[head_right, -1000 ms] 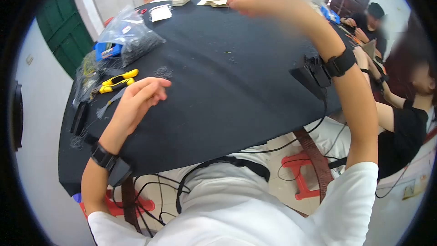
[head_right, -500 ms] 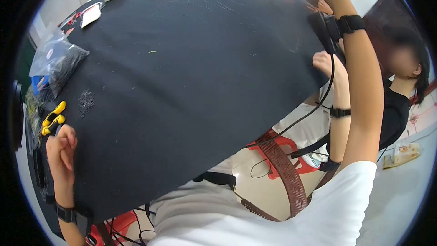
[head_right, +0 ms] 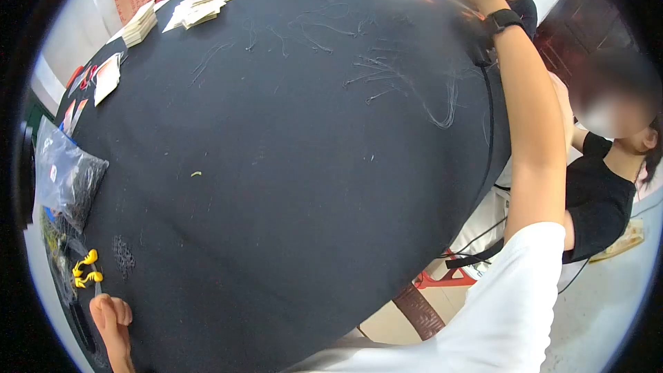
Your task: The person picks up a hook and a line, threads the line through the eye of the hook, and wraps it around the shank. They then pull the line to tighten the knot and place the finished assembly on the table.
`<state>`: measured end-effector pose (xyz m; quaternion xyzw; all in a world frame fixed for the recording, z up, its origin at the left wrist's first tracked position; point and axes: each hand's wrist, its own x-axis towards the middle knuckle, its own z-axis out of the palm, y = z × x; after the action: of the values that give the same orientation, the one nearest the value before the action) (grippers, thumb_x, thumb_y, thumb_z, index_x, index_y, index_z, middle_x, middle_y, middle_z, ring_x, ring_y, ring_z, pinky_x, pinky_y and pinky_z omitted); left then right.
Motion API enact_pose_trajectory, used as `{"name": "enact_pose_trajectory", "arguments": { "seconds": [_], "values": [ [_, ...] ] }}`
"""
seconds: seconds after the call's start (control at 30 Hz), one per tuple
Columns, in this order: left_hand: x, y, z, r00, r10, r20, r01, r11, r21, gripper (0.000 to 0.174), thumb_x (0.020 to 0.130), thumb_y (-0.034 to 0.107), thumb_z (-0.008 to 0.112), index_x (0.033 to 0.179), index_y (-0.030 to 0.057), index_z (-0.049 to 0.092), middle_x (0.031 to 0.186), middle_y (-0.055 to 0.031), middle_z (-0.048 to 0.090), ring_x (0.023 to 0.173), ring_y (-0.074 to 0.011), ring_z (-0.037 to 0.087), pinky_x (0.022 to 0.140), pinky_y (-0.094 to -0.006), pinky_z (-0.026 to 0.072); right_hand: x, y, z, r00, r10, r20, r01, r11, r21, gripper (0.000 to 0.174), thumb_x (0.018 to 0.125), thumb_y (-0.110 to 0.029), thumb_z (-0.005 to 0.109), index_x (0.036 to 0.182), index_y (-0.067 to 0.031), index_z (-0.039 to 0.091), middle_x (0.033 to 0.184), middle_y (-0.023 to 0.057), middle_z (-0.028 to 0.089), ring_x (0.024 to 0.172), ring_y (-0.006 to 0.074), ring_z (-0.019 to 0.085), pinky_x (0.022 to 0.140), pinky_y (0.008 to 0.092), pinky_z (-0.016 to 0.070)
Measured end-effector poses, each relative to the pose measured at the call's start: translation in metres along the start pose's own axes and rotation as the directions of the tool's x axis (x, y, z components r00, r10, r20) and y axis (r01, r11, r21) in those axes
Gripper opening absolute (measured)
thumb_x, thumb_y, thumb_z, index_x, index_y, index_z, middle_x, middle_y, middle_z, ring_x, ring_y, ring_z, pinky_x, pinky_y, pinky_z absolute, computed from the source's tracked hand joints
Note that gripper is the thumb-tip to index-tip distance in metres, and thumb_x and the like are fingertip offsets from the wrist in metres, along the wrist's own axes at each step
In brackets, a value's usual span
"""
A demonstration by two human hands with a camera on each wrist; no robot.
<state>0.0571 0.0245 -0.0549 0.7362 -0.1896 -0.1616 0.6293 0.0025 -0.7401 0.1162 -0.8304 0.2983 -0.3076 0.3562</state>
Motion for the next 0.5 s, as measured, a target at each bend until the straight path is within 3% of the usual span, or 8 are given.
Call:
{"name": "enact_pose_trajectory", "arguments": {
  "seconds": [0.1, 0.13, 0.23, 0.4, 0.5],
  "values": [
    [0.008, 0.005, -0.001, 0.986, -0.082, 0.146, 0.07, 0.994, 0.086, 0.023, 0.095, 0.029, 0.043, 0.088, 0.008, 0.038, 0.053, 0.0014, 0.028, 0.046, -0.0072, 0.028, 0.043, -0.0234, 0.0243, 0.014, 0.008, 0.016, 0.999, -0.037, 0.037, 0.036, 0.999, 0.032, 0.012, 0.076, -0.012, 0.065, 0.074, 0.0003, 0.064, 0.059, 0.0063, 0.057, 0.047, 0.0134, 0.054, 0.042, 0.024, 0.0416],
    [0.012, 0.011, 0.003, 0.978, -0.103, 0.182, 0.081, 0.989, 0.125, 0.027, 0.095, 0.032, 0.043, 0.083, 0.0087, 0.039, 0.049, 0.0008, 0.032, 0.047, -0.0088, 0.033, 0.043, -0.0234, 0.025, 0.013, 0.005, 0.021, 1.0, -0.014, -0.028, 0.014, 0.999, -0.029, 0.012, 0.076, -0.012, 0.064, 0.074, 0.0001, 0.064, 0.06, 0.0065, 0.058, 0.046, 0.0132, 0.053, 0.042, 0.0236, 0.0407],
    [0.025, 0.051, 0.026, 0.943, -0.304, 0.132, 0.283, 0.946, 0.162, 0.033, 0.088, 0.025, 0.059, 0.069, 0.0033, 0.043, 0.063, -0.0006, 0.043, 0.057, -0.0088, 0.037, 0.052, -0.0222, 0.03, 0.025, 0.005, 0.033, 0.999, 0.051, -0.002, -0.051, 0.998, -0.021, 0.013, 0.076, -0.013, 0.064, 0.075, -0.0002, 0.064, 0.062, 0.0068, 0.059, 0.047, 0.0126, 0.053, 0.041, 0.0234, 0.04],
    [0.033, 0.046, 0.023, 0.961, -0.237, 0.14, 0.189, 0.939, 0.288, 0.033, 0.089, 0.027, 0.056, 0.067, 0.0054, 0.044, 0.064, -0.0016, 0.041, 0.059, -0.0094, 0.036, 0.052, -0.0236, 0.028, 0.021, -0.022, 0.071, 0.995, -0.055, 0.08, 0.048, 0.995, 0.087, 0.014, 0.077, -0.014, 0.064, 0.075, -0.0001, 0.063, 0.062, 0.0059, 0.057, 0.049, 0.0107, 0.053, 0.042, 0.0217, 0.0396],
    [0.044, 0.063, 0.05, 0.98, -0.069, 0.189, 0.05, 0.993, 0.105, 0.038, 0.087, 0.032, 0.059, 0.065, 0.0057, 0.043, 0.068, -0.0052, 0.041, 0.063, -0.0114, 0.037, 0.055, -0.0262, 0.0287, 0.027, -0.043, 0.098, 0.983, -0.051, 0.178, 0.026, 0.99, 0.137, 0.015, 0.078, -0.014, 0.063, 0.078, 0.0011, 0.061, 0.062, 0.0058, 0.057, 0.05, 0.0116, 0.054, 0.043, 0.0205, 0.0404]
  ]
}}
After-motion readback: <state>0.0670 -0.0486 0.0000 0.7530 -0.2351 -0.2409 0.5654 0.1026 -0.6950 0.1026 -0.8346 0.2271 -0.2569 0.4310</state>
